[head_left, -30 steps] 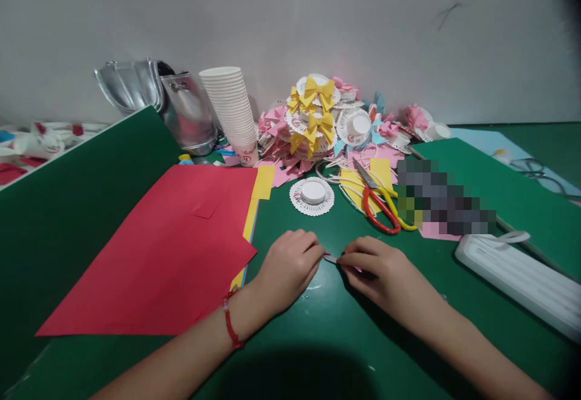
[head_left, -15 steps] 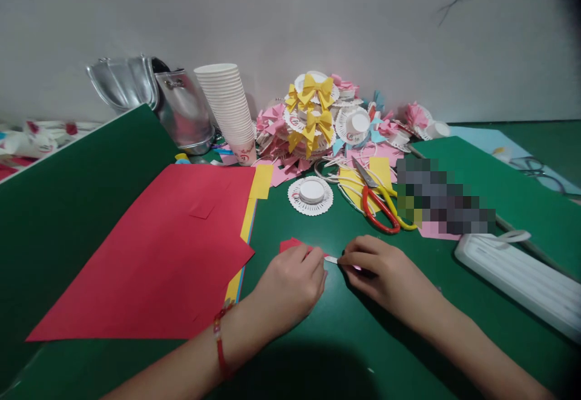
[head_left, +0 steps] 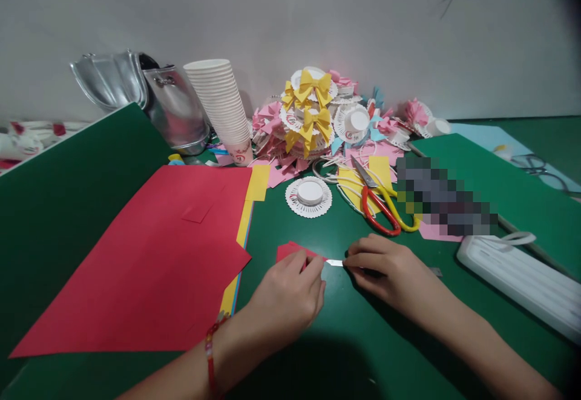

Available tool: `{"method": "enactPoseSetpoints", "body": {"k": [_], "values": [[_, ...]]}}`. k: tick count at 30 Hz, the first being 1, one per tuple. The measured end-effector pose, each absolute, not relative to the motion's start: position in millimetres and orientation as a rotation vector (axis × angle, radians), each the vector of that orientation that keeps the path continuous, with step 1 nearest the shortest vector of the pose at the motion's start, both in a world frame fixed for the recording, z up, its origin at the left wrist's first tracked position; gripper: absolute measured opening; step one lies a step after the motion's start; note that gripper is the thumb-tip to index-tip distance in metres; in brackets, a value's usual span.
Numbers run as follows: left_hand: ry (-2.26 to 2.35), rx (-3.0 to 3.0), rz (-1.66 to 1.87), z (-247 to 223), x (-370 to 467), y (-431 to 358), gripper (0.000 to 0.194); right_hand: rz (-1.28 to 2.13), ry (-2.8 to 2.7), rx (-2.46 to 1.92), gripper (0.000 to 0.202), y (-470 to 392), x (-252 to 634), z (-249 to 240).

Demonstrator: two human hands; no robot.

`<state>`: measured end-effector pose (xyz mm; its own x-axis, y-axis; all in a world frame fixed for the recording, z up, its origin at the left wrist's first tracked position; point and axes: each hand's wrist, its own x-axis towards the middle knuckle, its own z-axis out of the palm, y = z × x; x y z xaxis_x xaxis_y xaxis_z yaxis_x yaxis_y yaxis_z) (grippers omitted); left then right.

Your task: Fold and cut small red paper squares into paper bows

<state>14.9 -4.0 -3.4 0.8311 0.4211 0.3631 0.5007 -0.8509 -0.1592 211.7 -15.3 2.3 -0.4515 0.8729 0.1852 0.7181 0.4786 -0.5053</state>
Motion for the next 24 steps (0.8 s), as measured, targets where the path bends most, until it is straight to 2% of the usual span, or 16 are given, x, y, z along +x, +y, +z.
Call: {"method": "enactPoseSetpoints", "body": {"k": [10, 24], "values": [[-0.776, -2.727, -0.350, -2.3, 14.1, -12.2, 0.024, 0.496, -2.318, -1.209, 0.020, -11.6, 213.4, 2.2], [-1.227, -2.520, -0.215, -16.4, 18.0, -38.2, 0.037, 0.472, -2.312, -1.226, 0.019, -11.9, 208.6, 0.7]]}}
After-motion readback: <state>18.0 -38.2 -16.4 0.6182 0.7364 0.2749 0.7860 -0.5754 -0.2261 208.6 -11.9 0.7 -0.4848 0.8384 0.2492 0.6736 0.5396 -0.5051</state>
